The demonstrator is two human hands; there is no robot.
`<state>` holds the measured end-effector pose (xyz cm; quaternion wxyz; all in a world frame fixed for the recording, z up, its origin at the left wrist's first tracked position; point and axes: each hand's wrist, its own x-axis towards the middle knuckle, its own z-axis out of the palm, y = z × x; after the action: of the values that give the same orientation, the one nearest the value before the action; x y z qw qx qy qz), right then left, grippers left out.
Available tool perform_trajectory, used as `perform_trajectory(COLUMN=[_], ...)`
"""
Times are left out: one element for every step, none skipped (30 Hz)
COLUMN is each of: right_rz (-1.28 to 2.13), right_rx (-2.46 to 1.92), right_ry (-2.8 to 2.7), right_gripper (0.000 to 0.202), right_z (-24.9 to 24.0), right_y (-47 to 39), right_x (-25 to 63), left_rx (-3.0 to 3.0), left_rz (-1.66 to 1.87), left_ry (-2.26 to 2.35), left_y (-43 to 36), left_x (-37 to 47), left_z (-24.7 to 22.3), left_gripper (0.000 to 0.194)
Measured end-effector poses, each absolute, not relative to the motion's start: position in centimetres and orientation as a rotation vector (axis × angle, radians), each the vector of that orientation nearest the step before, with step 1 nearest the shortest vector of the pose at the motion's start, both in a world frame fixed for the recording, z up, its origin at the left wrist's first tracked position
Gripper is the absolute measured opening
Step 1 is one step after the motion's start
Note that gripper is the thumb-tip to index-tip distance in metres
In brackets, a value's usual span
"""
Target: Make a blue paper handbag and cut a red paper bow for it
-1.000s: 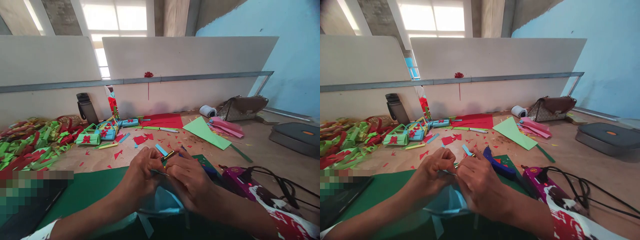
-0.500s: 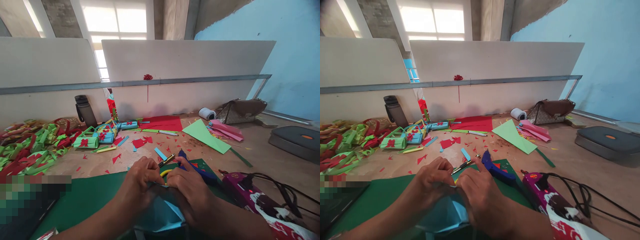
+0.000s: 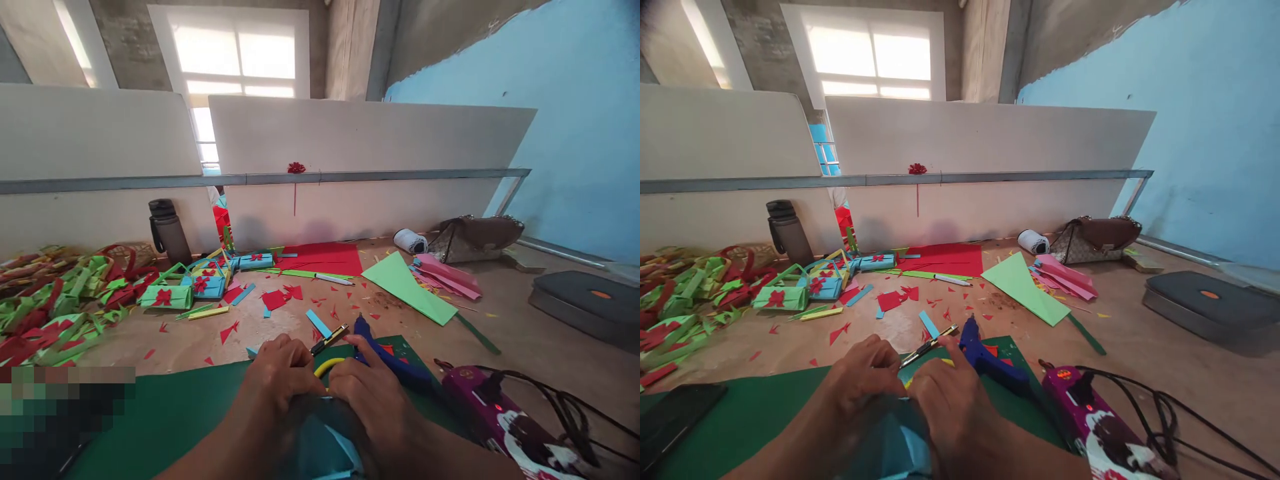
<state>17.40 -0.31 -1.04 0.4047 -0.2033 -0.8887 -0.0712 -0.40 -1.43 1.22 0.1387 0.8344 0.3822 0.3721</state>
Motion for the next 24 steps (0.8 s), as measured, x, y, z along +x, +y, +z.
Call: perform_trajectory(right_rz=[-0.167,-0.161,-0.160,-0.162,-0.162,-0.156,-0.142,-0.126,-0.108,-0.090,-0.075,-0.061,-0.049,-0.036,-0.023,-0.014,-0.003,0.008,0.021,0.032,0.041,0.049,0.053,0.054], right_rx=[-0.527,-0.537,-0.543,-0.542,-0.538,-0.545,-0.559,-0.576,-0.599,-0.626,-0.647,-0.664,-0.675,-0.686,-0.694,-0.699,-0.708,-0.717,-0.723,-0.724,-0.726,-0.727,-0.724,-0.726], right_ry=[-2.266,-2.284,-2.290,-2.289,-2.281,-2.273,-2.273,-2.278,-2.283,-2.287,-2.292,-2.299,-2.306,-2.312,-2.318,-2.320,-2.319,-2.319,-2.321,-2.317,-2.314,-2.313,-2.312,-2.315], right_gripper=[0.014,0.015,0.016,0.017,0.017,0.017,0.017,0.017,0.018,0.019,0.020,0.020,0.020,0.020,0.020,0.020,0.020,0.020,0.021,0.020,0.021,0.021,0.022,0.022], right_z=[-0.9,-0.8,-0.7,-0.6,-0.5,-0.4,-0.3,-0.3,-0.2,-0.1,-0.1,-0.1,-0.1,-0.1,-0.2,-0.2,-0.2,-0.2,-0.2,-0.2,-0.2,-0.1,-0.2,-0.2], right_y=[-0.4,-0.5,-0.6,-0.7,-0.8,-0.8,-0.8,-0.9,-0.9,-1.0,-1.0,-1.0,-1.0,-1.0,-1.0,-0.9,-0.9,-0.9,-0.9,-0.9,-0.9,-0.9,-0.9,-0.8], right_x=[17.4,17.3,17.3,17.2,17.1,17.1,17.1,17.1,17.1,17.2,17.3,17.4,17.5,17.5,17.5,17.6,17.6,17.5,17.5,17.5,17.6,17.6,17.6,17.7], left_rx=[2.412,2.410,2.408,2.409,2.412,2.419,2.428,2.440,2.450,2.458,2.462,2.465,2.466,2.469,2.472,2.477,2.480,2.481,2.482,2.483,2.485,2.489,2.493,2.496], left_rz=[1.068,1.065,1.065,1.078,1.097,1.106,1.108,1.110,1.110,1.107,1.103,1.104,1.100,1.085,1.066,1.042,1.020,1.003,0.984,0.971,0.959,0.953,0.948,0.942], left_ry=[1.098,1.091,1.090,1.088,1.087,1.091,1.095,1.100,1.107,1.116,1.126,1.134,1.143,1.154,1.167,1.182,1.194,1.205,1.211,1.211,1.208,1.205,1.205,1.207], left_y=[-1.4,-1.3,-1.2,-1.2,-1.1,-1.1,-1.0,-1.0,-1.0,-1.1,-1.1,-1.2,-1.3,-1.4,-1.5,-1.6,-1.7,-1.7,-1.7,-1.7,-1.7,-1.7,-1.7,-1.7], left_x=[-0.4,-0.4,-0.5,-0.5,-0.5,-0.5,-0.5,-0.5,-0.4,-0.3,-0.2,-0.1,-0.1,0.0,0.0,0.0,0.0,0.0,-0.1,-0.1,-0.1,-0.2,-0.2,-0.2], left_z=[1.2,1.1,1.1,1.0,0.9,0.9,0.8,0.7,0.7,0.7,0.7,0.8,0.9,1.1,1.3,1.4,1.6,1.7,1.8,1.9,2.0,2.0,2.0,2.0], left_gripper=[0.023,0.024,0.025,0.025,0.024,0.023,0.022,0.021,0.020,0.020,0.020,0.021,0.021,0.021,0.020,0.018,0.017,0.017,0.016,0.016,0.016,0.016,0.016,0.016])
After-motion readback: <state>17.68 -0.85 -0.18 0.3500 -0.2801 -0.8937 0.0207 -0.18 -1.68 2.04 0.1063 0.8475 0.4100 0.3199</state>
